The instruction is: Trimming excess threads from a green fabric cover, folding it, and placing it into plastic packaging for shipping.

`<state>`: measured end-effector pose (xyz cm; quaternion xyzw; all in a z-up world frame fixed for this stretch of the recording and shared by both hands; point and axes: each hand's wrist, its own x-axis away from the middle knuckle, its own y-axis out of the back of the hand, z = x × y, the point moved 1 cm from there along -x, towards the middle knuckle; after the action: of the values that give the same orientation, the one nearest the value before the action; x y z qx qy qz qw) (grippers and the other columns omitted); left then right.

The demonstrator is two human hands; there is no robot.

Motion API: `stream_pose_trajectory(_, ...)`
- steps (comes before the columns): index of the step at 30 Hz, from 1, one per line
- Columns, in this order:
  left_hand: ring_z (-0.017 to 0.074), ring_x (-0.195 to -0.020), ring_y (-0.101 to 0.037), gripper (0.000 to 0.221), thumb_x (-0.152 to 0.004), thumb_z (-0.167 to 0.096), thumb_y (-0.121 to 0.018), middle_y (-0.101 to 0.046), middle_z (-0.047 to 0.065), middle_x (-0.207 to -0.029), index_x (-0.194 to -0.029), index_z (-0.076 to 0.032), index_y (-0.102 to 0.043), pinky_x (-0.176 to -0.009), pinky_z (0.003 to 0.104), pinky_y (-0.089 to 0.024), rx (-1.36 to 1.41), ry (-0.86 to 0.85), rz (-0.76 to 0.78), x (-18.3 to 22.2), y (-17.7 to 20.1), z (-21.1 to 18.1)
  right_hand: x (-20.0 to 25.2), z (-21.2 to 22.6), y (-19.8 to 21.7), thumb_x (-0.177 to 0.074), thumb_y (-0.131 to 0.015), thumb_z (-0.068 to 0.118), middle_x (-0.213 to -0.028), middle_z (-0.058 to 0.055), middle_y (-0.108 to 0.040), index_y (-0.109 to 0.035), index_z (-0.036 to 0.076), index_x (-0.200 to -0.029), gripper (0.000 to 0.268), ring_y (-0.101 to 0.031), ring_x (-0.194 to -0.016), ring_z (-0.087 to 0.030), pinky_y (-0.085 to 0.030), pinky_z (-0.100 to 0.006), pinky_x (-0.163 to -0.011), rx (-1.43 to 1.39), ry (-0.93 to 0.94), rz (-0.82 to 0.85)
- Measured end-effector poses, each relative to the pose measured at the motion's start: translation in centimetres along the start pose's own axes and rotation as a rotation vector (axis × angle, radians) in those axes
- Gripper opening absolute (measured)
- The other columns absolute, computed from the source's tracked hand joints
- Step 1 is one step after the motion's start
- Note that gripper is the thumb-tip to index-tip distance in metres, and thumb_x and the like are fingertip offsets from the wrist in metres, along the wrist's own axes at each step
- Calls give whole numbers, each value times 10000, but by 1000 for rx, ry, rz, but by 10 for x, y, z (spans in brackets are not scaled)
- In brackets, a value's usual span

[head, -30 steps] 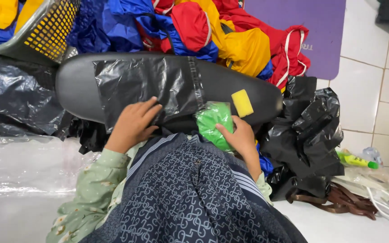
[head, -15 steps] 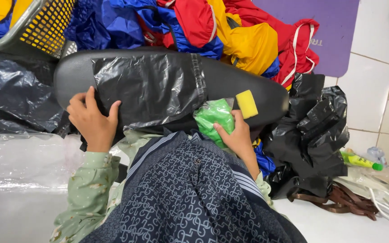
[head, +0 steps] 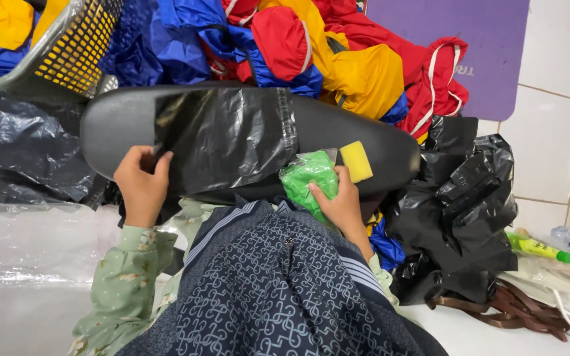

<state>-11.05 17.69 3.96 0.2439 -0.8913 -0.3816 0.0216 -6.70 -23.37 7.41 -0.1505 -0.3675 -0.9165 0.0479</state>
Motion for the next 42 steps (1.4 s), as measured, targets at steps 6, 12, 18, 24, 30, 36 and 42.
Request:
stream_pose_trajectory(6, 348, -758, -699, 454, -808, -55, -976, -687, 189, -825, -1188, 12, -736, -709, 387, -555, 53, 17, -79, -9, 21, 11, -1, 5, 4, -809, -839, 443, -945, -239, -711, -528, 119, -1239, 622, -725, -906, -428, -574, -510, -726, -3, 23, -2)
stream_pose_trajectory(12, 518, -1167, -526, 663, -897, -135, -949, -509, 311, -1408, -1410, 100, -599, -997, 621, -434, -451, -264, -310, -17, 50, -44, 1, 15, 7, -888, -684, 526, -1042, -75, -596, -476, 78, -1283, 633, -528, -742, -174, -418, -355, -679, 95, 55, 103)
stream_pose_trajectory(18, 398, -1241, -543, 354, -914, -174, -850, -641, 183, -1273, -1199, -22, -704, -1085, 510, -361, 3, -555, -92, -12, -48, -97, 0, 7, 1, -814, -834, 442, -897, -240, -705, -539, 114, -1219, 599, -720, -875, -440, -554, -517, -707, 34, 84, -35)
stream_pose_trajectory(24, 480, -1497, -302, 739, -974, -356, -725, -385, 258, -1627, -1524, 66, -469, -1238, 557, -199, -277, -463, 192, 24, -120, -102, 9, 1, 5, -799, -846, 394, -910, -275, -706, -537, 101, -1219, 598, -711, -896, -480, -549, -545, -738, 1, 62, -72)
stream_pose_trajectory(30, 473, -1509, -294, 570, -1093, -198, -547, -308, 306, -1635, -1549, 105, -385, -1234, 552, -213, -327, -401, 148, 27, -124, -79, 8, -6, 14, -768, -882, 466, -910, -205, -722, -569, 162, -1200, 614, -721, -905, -425, -550, -526, -745, -22, 103, -169)
stream_pose_trajectory(36, 445, -1490, -339, 453, -1055, 30, -554, -370, 291, -1605, -1493, 103, -464, -1234, 527, -257, -175, -403, 103, 25, -124, -66, -7, 43, 16, -830, -838, 476, -981, -205, -730, -536, 151, -1233, 599, -718, -974, -404, -549, -523, -808, -141, 226, -190)
stream_pose_trajectory(42, 413, -1428, -439, 294, -1046, 46, -565, -575, 209, -1463, -1331, 35, -636, -1226, 534, -302, 136, -285, 64, 23, -109, -75, -19, 69, -5, -1005, -623, 441, -1093, -278, -695, -504, 119, -1252, 423, -664, -1048, -518, -520, -614, -860, -103, 280, -35)
